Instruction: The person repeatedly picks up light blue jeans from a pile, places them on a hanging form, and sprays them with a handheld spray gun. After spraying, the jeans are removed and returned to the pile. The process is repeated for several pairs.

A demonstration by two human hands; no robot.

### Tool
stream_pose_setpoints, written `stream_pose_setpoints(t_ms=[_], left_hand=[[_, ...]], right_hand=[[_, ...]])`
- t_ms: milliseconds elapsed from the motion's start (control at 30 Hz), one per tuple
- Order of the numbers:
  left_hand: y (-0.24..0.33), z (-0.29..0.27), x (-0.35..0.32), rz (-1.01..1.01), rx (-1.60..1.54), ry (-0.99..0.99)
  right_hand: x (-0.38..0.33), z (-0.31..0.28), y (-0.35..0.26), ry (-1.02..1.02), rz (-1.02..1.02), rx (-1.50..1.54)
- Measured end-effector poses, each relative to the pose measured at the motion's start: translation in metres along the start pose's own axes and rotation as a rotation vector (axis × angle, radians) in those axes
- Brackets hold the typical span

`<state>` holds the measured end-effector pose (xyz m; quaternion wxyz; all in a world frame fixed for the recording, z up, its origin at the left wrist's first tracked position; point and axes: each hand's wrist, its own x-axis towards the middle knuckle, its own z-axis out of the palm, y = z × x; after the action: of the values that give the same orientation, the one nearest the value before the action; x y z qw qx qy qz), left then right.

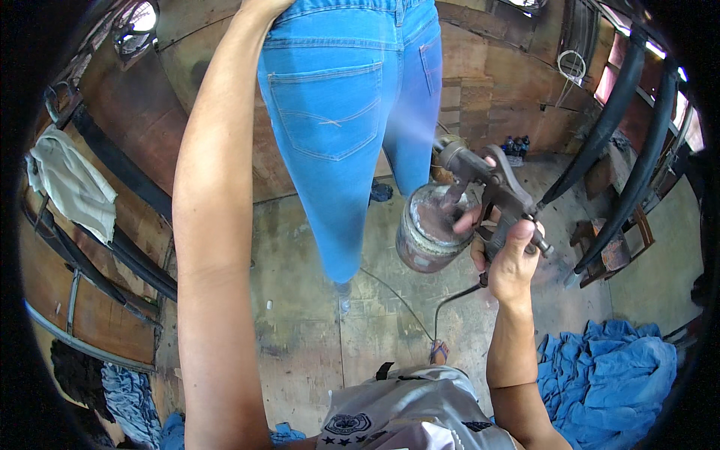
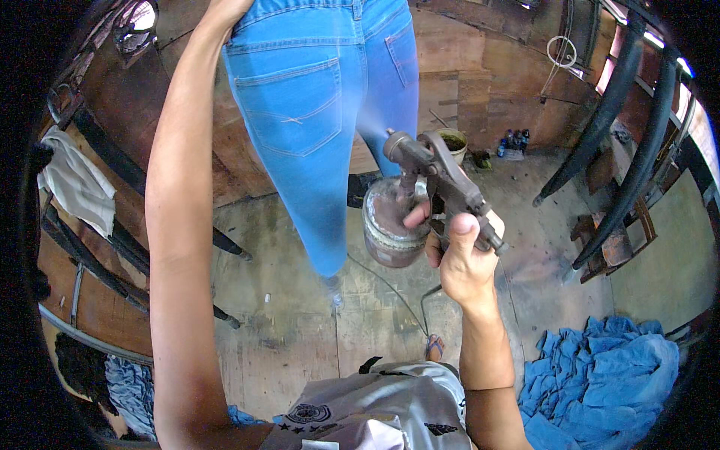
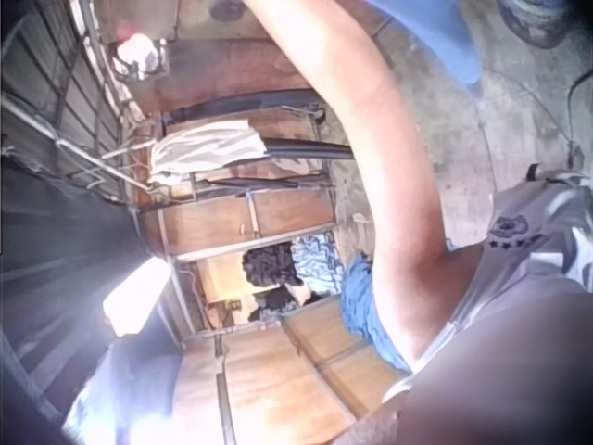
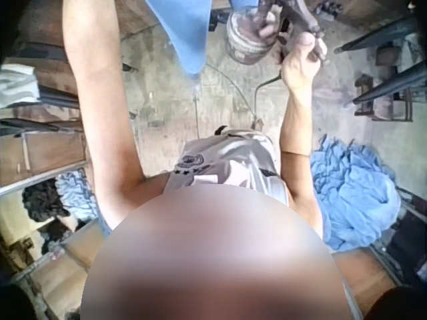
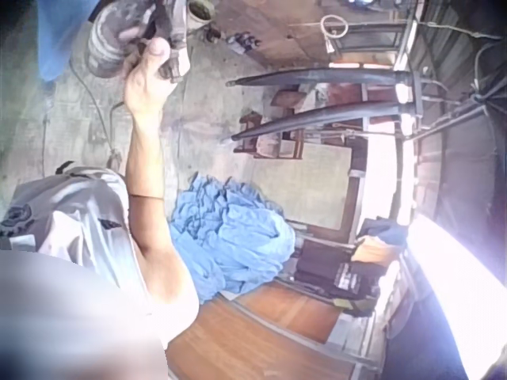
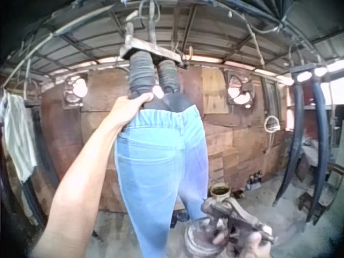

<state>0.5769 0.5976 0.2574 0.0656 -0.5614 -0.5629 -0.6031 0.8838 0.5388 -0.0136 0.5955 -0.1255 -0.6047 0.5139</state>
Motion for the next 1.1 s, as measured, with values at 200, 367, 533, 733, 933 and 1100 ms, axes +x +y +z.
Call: stream_pose_setpoints(t_ms=[200,367,533,733,933,1100], left_hand=[[0.014,0.015,-0.007,-0.113,0.309,0.175],[0.037,0.043,-0.02,-0.205,0.454,0.272],[0.044,0.059,-0.024,-0.24,0.519,0.357],[0.047,0.06,-0.027,-0.232,0.569,0.441],[0.019,0.011,-0.016,0.065,0.251,0.14],[-0.012,-0.021,0.009,-0.004,0.081,-0.066]], right_hand=[[-0.014,0.015,0.016,-0.065,0.407,-0.402],[-0.025,0.013,-0.001,0.026,0.454,-0.362],[-0.03,0.013,-0.032,0.097,0.037,-0.08],[-0.023,0.015,-0.006,-0.061,0.374,-0.256],[-0.019,0.014,0.01,-0.103,0.484,-0.351],[0.003,0.015,-0.022,-0.038,-0.04,0.007]])
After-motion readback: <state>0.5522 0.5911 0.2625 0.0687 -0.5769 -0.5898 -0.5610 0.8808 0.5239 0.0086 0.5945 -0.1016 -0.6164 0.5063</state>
